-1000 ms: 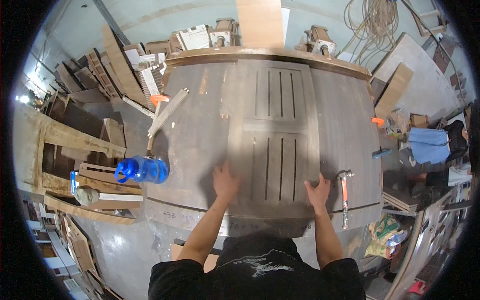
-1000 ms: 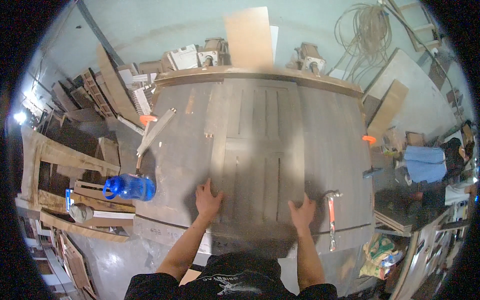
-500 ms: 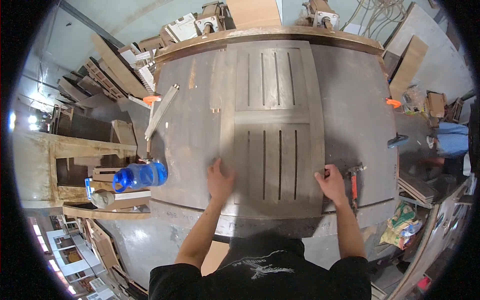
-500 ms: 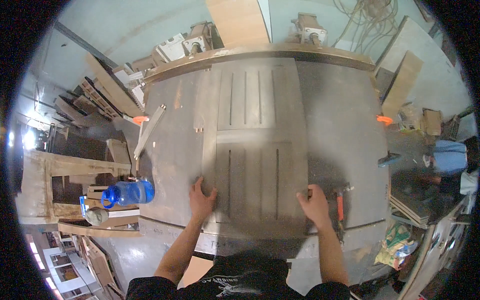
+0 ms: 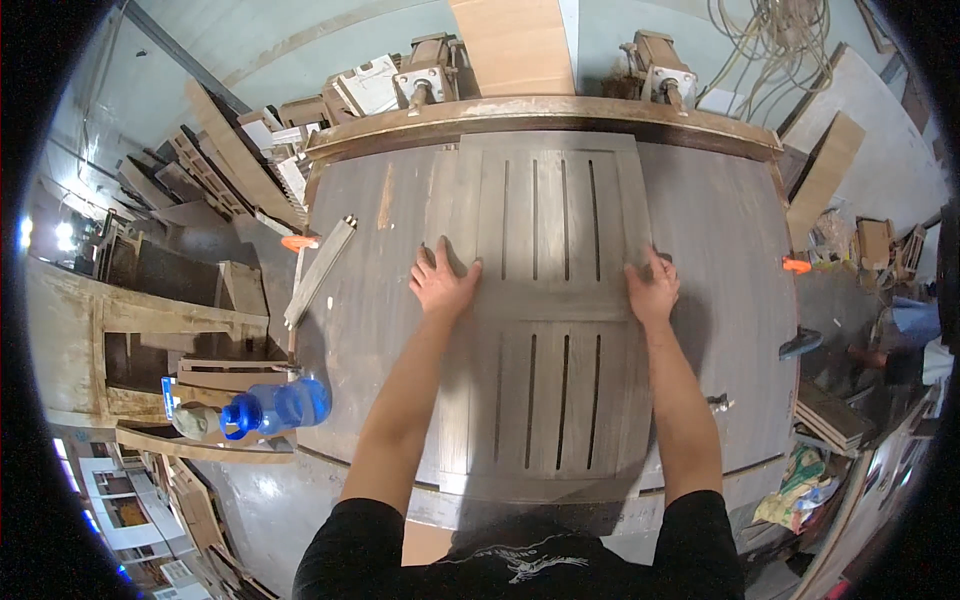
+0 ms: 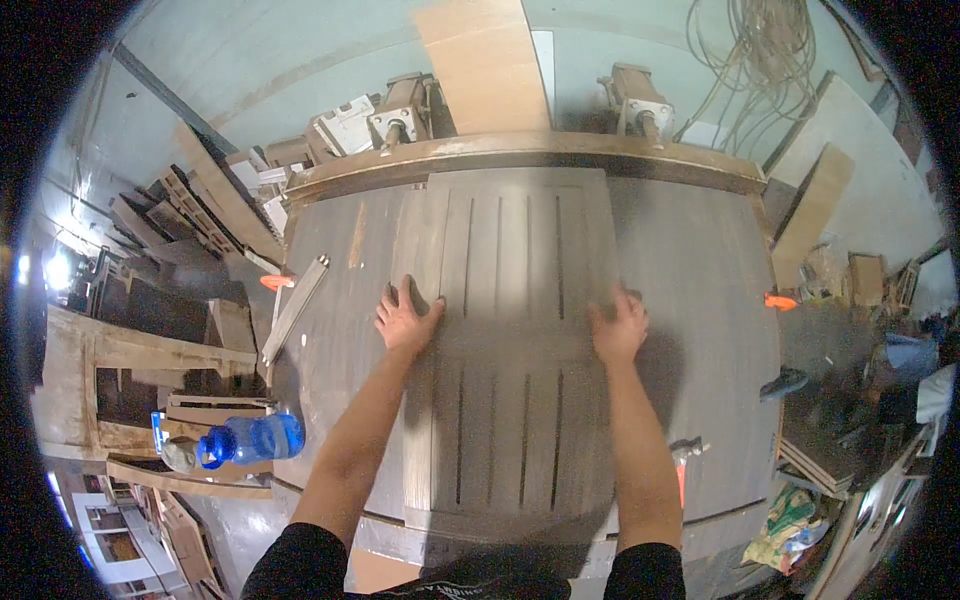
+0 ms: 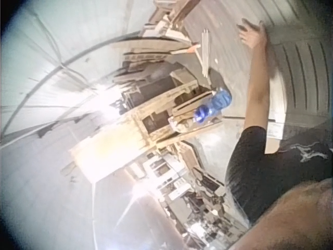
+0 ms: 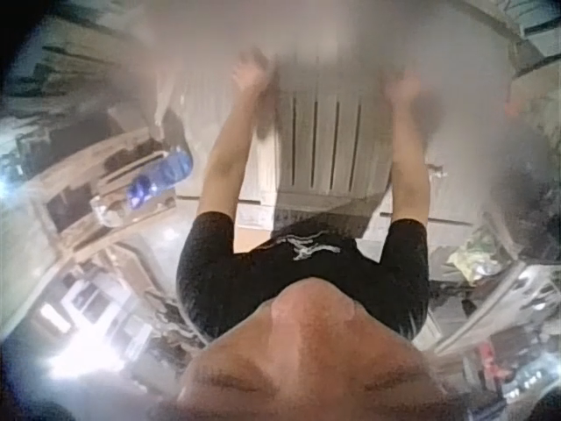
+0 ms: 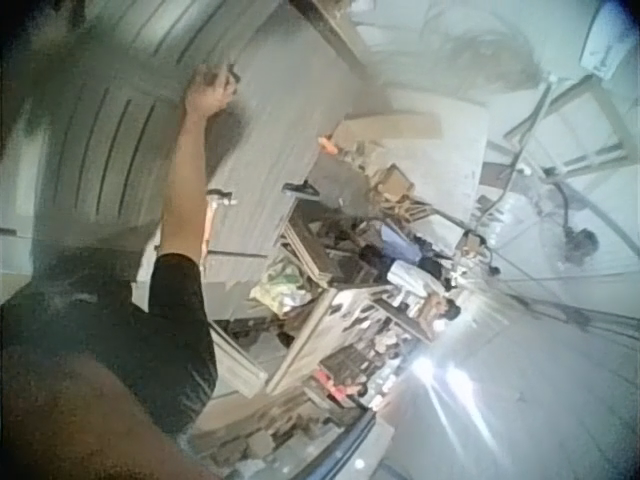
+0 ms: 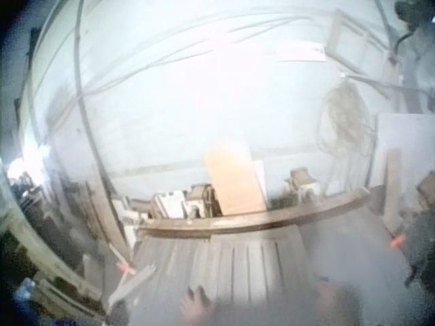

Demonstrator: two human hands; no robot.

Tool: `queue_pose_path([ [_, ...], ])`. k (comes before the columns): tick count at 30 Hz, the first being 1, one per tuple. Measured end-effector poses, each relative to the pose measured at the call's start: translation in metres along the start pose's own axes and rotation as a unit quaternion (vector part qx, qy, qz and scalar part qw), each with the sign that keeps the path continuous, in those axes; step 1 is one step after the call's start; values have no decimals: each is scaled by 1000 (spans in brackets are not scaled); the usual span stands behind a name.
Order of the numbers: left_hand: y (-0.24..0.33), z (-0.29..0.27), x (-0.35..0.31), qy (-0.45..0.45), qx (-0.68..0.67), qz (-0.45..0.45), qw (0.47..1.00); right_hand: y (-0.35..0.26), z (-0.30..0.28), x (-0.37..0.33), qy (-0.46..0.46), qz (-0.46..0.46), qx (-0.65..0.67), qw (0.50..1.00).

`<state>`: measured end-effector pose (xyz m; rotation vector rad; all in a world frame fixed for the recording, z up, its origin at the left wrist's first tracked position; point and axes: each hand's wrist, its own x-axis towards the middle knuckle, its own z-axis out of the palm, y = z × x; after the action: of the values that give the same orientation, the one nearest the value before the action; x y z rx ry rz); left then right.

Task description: The person positions wooden panels on a workbench and uses a hammer to tap the edges together.

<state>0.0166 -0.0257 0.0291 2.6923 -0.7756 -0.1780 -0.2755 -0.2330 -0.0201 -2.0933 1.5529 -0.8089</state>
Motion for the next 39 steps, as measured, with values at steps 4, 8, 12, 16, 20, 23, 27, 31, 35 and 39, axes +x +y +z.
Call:
queue_pose_path([
  [4,6,12,1,51,37,-22,998,-36,-7,-11,56,-5,-27,998],
  [8,6,14,3,97,50,4,994,-42,-9,-6,74,-8,-52,996],
  [12,-4,17,4,110,66,13,992,-42,-1,-7,109,-53,-37,992],
  [16,5,13,2,78,54,11,995,-38,-3,-8,111,-47,-47,992],
  [20,5,8,0,73,64,14,995,-41,-4,-9,106,-42,-53,992],
  [23,6,6,0,68,75,16,995,-42,-6,-10,101,-32,-54,993],
  [27,5,8,0,53,101,9,993,-45,-9,-11,85,-19,-65,994],
  [31,4,10,1,33,110,-10,993,-55,-14,-11,67,-1,-53,996],
  [35,6,7,-2,25,100,-12,995,-55,-17,-11,52,7,-43,998],
  [39,10,4,-2,34,76,-2,997,-28,1,-5,25,53,72,996],
])
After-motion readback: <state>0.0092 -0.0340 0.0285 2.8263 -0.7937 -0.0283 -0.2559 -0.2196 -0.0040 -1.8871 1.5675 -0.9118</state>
